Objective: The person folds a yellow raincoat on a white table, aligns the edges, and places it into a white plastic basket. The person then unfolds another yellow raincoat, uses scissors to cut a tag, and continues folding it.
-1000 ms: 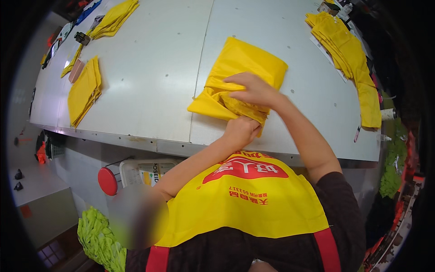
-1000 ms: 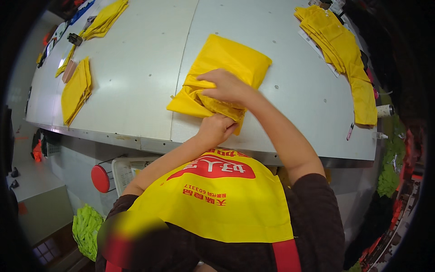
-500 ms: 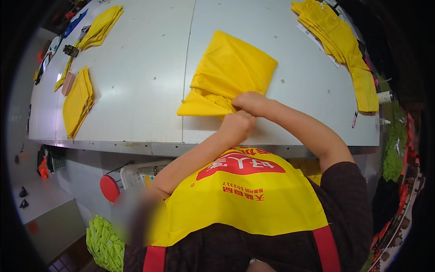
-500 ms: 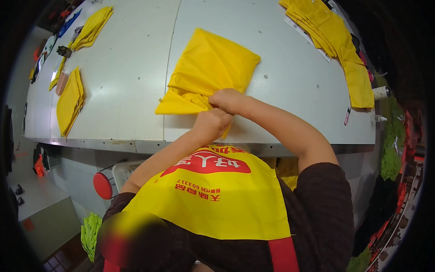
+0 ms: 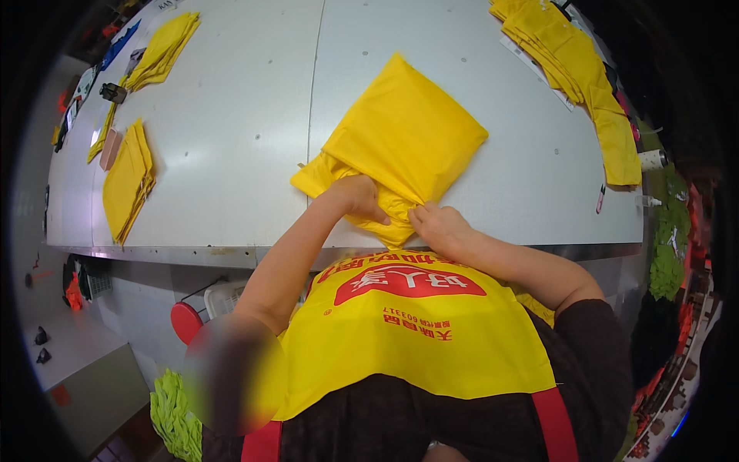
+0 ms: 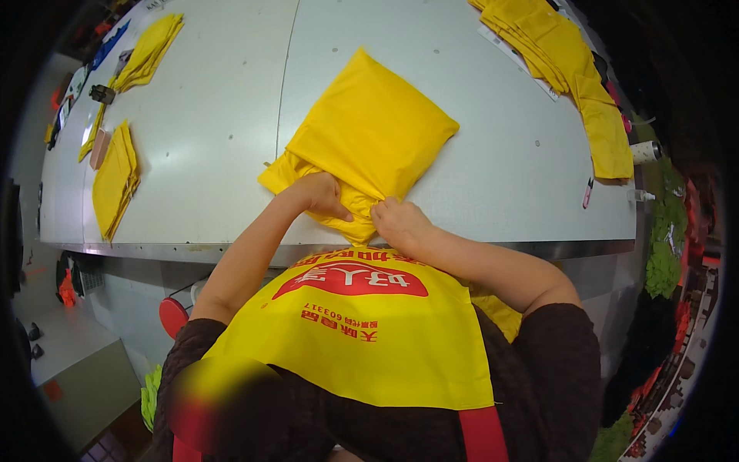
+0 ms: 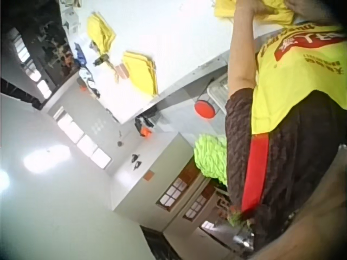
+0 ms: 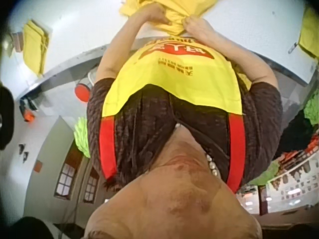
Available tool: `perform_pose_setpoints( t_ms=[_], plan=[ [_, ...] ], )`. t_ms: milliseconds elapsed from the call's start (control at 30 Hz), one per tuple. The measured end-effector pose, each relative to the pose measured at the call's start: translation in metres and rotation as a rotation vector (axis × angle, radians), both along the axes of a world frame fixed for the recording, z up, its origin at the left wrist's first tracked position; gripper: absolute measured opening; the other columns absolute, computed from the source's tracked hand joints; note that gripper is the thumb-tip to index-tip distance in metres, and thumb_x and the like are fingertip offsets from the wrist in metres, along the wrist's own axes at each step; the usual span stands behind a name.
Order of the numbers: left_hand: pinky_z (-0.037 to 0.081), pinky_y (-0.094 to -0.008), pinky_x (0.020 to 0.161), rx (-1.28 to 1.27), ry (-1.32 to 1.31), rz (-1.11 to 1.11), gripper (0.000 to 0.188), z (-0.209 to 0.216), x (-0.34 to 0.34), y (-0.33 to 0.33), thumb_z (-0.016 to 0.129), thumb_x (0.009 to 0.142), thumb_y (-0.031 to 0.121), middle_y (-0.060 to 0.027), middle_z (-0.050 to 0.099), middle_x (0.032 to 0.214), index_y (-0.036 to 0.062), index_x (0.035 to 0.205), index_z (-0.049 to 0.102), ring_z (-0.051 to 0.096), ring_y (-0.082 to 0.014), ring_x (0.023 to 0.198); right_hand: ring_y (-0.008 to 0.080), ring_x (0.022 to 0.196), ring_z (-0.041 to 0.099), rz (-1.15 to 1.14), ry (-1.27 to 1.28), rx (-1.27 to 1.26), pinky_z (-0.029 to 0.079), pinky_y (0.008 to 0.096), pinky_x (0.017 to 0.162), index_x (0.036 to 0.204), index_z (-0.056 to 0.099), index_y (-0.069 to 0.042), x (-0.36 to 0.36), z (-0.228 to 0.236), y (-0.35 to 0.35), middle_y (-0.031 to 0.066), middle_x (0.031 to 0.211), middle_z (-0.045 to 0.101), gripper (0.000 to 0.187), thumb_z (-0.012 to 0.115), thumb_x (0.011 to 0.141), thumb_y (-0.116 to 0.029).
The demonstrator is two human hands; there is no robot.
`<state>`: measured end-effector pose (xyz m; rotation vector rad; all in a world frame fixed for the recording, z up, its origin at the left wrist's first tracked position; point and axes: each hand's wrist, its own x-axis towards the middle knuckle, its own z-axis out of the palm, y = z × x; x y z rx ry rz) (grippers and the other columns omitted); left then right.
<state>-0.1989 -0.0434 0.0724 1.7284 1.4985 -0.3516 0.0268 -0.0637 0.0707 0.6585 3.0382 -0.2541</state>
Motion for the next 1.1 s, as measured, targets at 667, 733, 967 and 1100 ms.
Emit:
perform_pose_setpoints(
  t_ms=[667, 733, 967, 1100],
  plan=[
    [0.046, -0.0376, 0.056, 0.948, -0.327, -0.088, 0.023, 0.008, 0.040, -0.049, 0.070, 0.072, 0.031, -0.0053, 0.060, 0.065, 0.0106, 0.069, 0.061, 0.058, -0.0244, 0.067, 0.0317, 0.079, 0.057, -0.461, 0.475, -0.185, 0.045, 0.0409, 0.070, 0.085, 0.056, -0.005, 0.017, -0.006, -0.021, 0.0117, 0.079, 0.059, 0.012, 0.058, 0.082, -0.017],
    [0.046, -0.0380, 0.057, 0.919, -0.299, -0.096, 0.024, 0.004, 0.034, -0.045, 0.070, 0.072, 0.033, -0.0061, 0.060, 0.065, 0.0104, 0.069, 0.061, 0.057, -0.0250, 0.065, 0.0328, 0.076, 0.057, -0.473, 0.422, -0.161, 0.045, 0.0419, 0.067, 0.084, 0.056, -0.006, 0.016, -0.007, -0.015, 0.0122, 0.077, 0.060, 0.012, 0.056, 0.084, -0.018],
    [0.046, -0.0389, 0.057, 0.953, -0.421, 0.080, 0.021, -0.028, 0.024, -0.051, 0.065, 0.073, 0.029, -0.0101, 0.059, 0.064, 0.0086, 0.068, 0.060, 0.058, -0.0287, 0.062, 0.0332, 0.074, 0.059, -0.477, 0.294, -0.371, 0.046, 0.0419, 0.062, 0.086, 0.056, -0.010, 0.020, -0.041, 0.013, 0.0112, 0.079, 0.062, 0.018, 0.055, 0.085, -0.028],
    [0.046, -0.0388, 0.056, 0.769, -0.496, 0.190, 0.018, -0.025, 0.019, -0.049, 0.065, 0.072, 0.026, -0.0117, 0.059, 0.065, 0.0083, 0.073, 0.064, 0.057, -0.0297, 0.060, 0.0331, 0.073, 0.058, -0.569, 0.273, -0.337, 0.047, 0.0407, 0.064, 0.083, 0.056, -0.009, 0.005, -0.006, 0.013, 0.0109, 0.078, 0.061, 0.020, 0.059, 0.081, -0.029]
  ],
)
